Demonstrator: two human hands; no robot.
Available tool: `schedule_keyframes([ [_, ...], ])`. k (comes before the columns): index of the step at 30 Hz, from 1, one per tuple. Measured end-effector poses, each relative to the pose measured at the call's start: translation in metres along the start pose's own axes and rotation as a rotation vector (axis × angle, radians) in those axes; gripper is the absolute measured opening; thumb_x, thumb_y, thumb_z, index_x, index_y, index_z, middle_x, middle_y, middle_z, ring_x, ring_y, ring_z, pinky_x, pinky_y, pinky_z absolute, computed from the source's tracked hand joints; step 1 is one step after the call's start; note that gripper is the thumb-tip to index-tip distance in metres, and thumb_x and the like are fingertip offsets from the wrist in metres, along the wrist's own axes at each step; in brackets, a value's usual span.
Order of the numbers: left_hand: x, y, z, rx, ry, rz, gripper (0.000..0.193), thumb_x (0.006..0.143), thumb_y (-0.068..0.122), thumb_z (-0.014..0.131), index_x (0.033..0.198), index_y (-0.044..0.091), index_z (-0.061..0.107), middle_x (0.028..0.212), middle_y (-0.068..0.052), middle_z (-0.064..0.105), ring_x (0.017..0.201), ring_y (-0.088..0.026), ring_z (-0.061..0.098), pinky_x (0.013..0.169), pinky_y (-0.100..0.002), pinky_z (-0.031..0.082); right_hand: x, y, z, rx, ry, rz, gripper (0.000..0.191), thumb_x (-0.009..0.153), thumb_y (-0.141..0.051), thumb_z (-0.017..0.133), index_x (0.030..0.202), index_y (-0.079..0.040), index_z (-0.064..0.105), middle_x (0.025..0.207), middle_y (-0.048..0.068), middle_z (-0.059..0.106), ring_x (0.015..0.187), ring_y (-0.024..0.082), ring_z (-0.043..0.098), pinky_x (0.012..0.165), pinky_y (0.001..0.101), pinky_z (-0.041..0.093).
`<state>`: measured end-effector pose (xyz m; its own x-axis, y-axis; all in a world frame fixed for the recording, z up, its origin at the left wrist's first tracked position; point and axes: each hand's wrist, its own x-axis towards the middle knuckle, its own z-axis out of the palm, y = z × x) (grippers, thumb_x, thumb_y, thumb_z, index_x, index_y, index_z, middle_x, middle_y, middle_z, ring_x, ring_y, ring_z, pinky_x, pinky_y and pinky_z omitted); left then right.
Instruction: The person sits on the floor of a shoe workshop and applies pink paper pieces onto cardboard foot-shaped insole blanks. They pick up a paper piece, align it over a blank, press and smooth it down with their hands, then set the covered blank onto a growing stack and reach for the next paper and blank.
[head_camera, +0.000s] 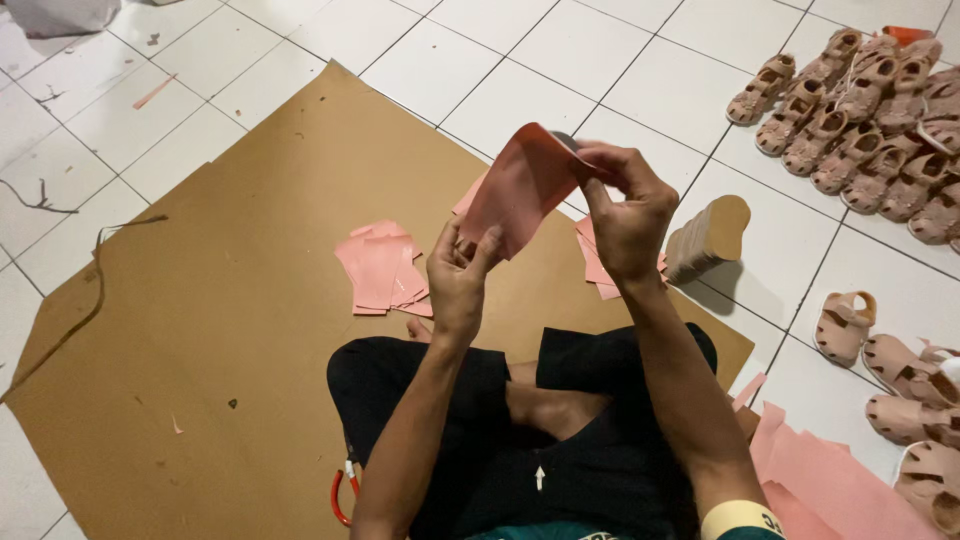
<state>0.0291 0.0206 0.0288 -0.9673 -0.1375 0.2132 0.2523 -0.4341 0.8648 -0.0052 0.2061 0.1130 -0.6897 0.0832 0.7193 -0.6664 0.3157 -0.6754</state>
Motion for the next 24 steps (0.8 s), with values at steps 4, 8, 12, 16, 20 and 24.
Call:
schedule_keyframes([
  [4, 0.009, -0.019, -0.002, 0.062, 0.132, 0.075, 0.035, 0.106, 0.006, 0.06, 0.137, -0.01, 0.058, 0.12, -0.016, 0.072, 0.109, -0.018, 0.071, 0.099, -0.034, 0.059, -0.001, -0.022, 0.005, -0.091, -0.094, -0.218, 0.017, 0.093, 0.004, 0.079, 0.108, -0.001, 0.072, 0.114, 0.012, 0.074, 0.099, 0.016, 0.074, 0.085, 0.0279, 0.064],
  [8, -0.004, -0.044, -0.005, -0.261, 0.027, 0.014, 0.036, 0.106, 0.006, 0.054, 0.14, -0.004, 0.052, 0.128, -0.012, 0.066, 0.116, -0.019, 0.067, 0.106, -0.038, 0.057, 0.011, -0.031, 0.004, -0.036, -0.131, -0.113, 0.014, 0.097, 0.003, 0.077, 0.111, -0.001, 0.075, 0.11, 0.01, 0.075, 0.104, 0.017, 0.074, 0.091, 0.0309, 0.063],
  [12, -0.018, -0.056, -0.001, -0.4, -0.063, -0.001, 0.031, 0.11, 0.007, 0.054, 0.139, -0.004, 0.053, 0.131, -0.013, 0.065, 0.121, -0.022, 0.066, 0.111, -0.044, 0.054, 0.04, -0.024, 0.004, 0.167, -0.222, 0.131, 0.011, 0.101, -0.004, 0.072, 0.111, -0.001, 0.074, 0.125, 0.009, 0.072, 0.104, 0.014, 0.076, 0.087, 0.0298, 0.063],
  [16, -0.021, -0.042, 0.003, -0.445, -0.185, 0.016, 0.027, 0.115, 0.006, 0.056, 0.139, -0.007, 0.054, 0.13, -0.015, 0.065, 0.125, -0.028, 0.066, 0.116, -0.053, 0.053, 0.053, -0.028, 0.002, 0.09, -0.274, 0.251, 0.014, 0.102, -0.009, 0.071, 0.111, 0.001, 0.075, 0.097, 0.01, 0.079, 0.088, 0.013, 0.076, 0.079, 0.027, 0.066],
  [20, -0.019, -0.014, 0.0, -0.509, -0.262, 0.002, 0.046, 0.099, 0.009, 0.058, 0.142, -0.005, 0.051, 0.132, -0.016, 0.066, 0.127, -0.025, 0.066, 0.116, -0.049, 0.051, 0.059, -0.038, -0.002, 0.074, -0.297, 0.188, 0.015, 0.102, -0.008, 0.07, 0.113, 0.002, 0.075, 0.098, 0.01, 0.079, 0.088, 0.012, 0.076, 0.08, 0.0262, 0.065],
  [24, -0.014, 0.006, 0.001, -0.219, -0.219, 0.051, 0.044, 0.102, 0.01, 0.06, 0.142, -0.006, 0.052, 0.126, -0.016, 0.067, 0.12, -0.022, 0.068, 0.111, -0.043, 0.055, 0.061, -0.042, -0.002, 0.045, -0.309, 0.166, 0.014, 0.103, -0.008, 0.071, 0.113, 0.001, 0.075, 0.097, 0.009, 0.079, 0.088, 0.012, 0.076, 0.079, 0.0253, 0.064],
])
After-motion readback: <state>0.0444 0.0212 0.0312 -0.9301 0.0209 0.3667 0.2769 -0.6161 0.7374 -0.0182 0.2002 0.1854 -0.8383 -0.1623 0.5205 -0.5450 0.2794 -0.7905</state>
